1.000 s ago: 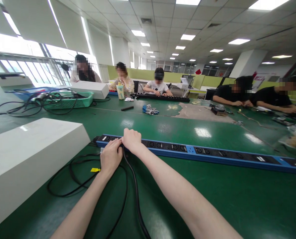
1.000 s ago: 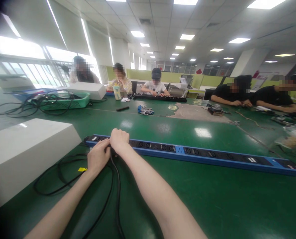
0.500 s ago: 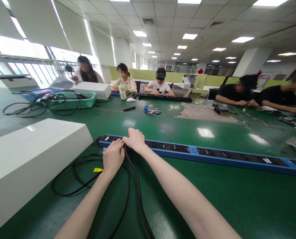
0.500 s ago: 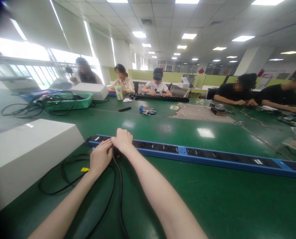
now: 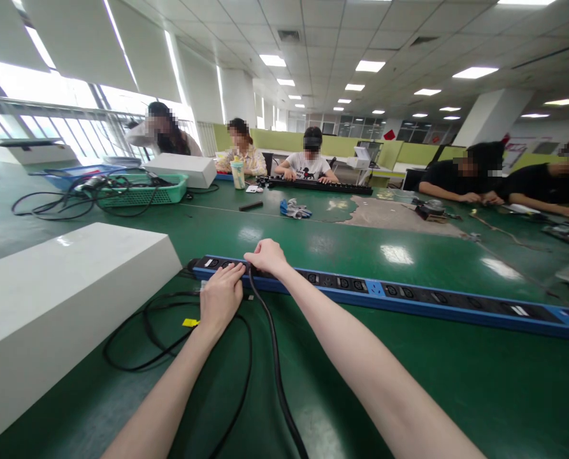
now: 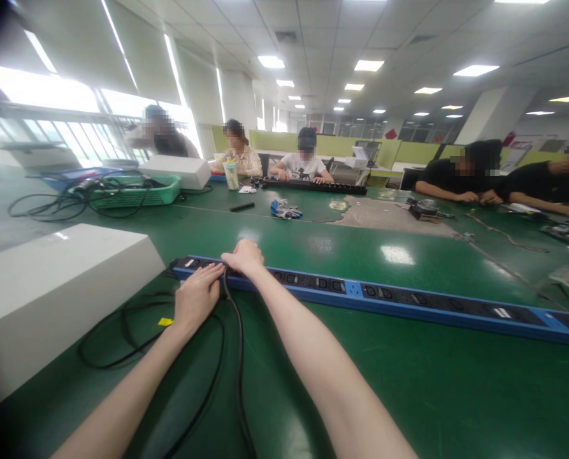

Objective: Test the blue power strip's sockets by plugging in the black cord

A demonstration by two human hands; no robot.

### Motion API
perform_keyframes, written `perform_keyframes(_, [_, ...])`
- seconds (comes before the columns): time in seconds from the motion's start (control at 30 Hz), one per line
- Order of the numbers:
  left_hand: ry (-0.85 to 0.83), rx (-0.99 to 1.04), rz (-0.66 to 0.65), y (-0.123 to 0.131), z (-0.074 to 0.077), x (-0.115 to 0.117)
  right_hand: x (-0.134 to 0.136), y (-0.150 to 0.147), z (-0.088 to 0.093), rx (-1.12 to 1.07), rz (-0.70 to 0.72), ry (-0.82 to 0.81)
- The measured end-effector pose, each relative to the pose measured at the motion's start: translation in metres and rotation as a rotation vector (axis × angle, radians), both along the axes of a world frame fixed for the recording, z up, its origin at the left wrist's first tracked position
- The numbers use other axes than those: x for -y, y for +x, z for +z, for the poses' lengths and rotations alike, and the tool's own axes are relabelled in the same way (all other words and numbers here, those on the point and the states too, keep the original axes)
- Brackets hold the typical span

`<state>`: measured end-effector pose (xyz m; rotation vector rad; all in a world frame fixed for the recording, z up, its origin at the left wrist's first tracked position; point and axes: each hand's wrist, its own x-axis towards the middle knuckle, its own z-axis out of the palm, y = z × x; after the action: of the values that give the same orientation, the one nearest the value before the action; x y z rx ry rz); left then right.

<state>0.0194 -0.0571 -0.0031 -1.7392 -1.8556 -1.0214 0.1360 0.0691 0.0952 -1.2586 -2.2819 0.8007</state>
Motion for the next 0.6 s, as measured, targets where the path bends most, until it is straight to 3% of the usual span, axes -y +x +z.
perform_keyframes(0.1, [0.005, 0.003, -0.002, 0.000, -0.001, 0.000, -0.002, 0.013, 0.008, -0.135, -0.009, 0.000])
perform_keyframes(0.23, [0.020, 0.010, 0.009, 0.002, -0.002, -0.001, -0.014, 0.049, 0.033, -0.274, 0.029, 0.046])
perform_keyframes(0.4, [0.034, 0.027, 0.005, 0.005, -0.002, -0.001, -0.043, 0.116, 0.062, -0.137, 0.184, -0.074])
perform_keyframes(0.5, [0.033, 0.036, 0.005, 0.006, -0.001, 0.000, -0.057, 0.161, 0.079, -0.151, 0.130, -0.153])
perform_keyframes(0.6, [0.033, 0.042, 0.007, 0.007, 0.000, 0.000, -0.067, 0.209, 0.112, -0.149, 0.120, -0.102])
